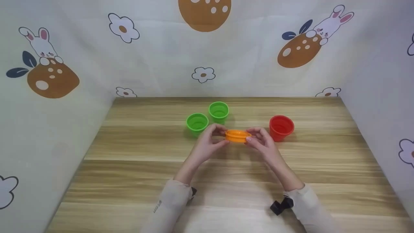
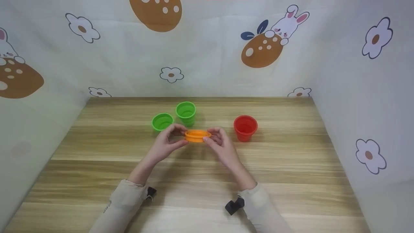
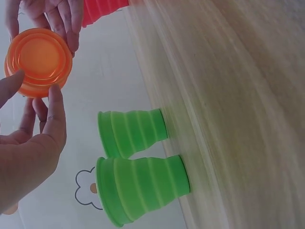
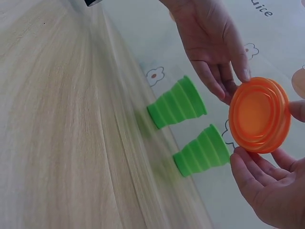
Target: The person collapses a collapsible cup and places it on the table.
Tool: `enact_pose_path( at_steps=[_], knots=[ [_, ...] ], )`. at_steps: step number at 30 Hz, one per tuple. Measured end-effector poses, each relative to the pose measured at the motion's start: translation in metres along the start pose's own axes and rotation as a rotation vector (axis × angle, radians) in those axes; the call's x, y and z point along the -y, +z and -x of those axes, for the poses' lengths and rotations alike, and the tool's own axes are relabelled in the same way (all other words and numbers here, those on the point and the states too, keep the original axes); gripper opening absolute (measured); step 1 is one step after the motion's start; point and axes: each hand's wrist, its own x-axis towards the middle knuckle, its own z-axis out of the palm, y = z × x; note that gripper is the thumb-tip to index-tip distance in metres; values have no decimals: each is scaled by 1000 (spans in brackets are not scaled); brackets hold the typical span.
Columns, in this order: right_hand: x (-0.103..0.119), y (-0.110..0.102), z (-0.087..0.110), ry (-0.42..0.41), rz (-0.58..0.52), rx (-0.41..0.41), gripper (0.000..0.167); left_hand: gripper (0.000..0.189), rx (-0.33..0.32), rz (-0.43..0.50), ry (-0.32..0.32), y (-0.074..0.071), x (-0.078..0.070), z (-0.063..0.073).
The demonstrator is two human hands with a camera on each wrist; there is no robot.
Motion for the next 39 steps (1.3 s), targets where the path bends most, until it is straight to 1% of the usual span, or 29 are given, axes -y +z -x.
enact_pose_path(
  at_steps=[2,5,12,16,21,27,32,35,39],
  knots=[
    [-1,-1,0,-1,10,-3,36,42,1,25,-23,0,1,0],
    [-3,-2,-1,0,47,-6,38,47,2,38,-50,-1,4,-2],
    [-6,-4,-5,0,103,9,50,46,19,54,-101,-2,7,-8],
    [-8,-7,-8,-18,115,22,53,46,36,10,-131,-3,7,-13],
    [-13,-12,-15,-17,152,39,57,49,66,-59,-165,-4,8,-20],
    [-19,-17,-24,-19,193,56,60,53,109,-119,-189,-3,13,-31],
    [-26,-19,-33,-18,217,83,59,55,117,-169,-205,1,17,-38],
    [-29,-21,-38,-7,228,96,59,56,123,-224,-229,3,19,-42],
    [-31,-24,-46,-1,256,114,60,57,124,-244,-266,5,23,-48]
  ],
)
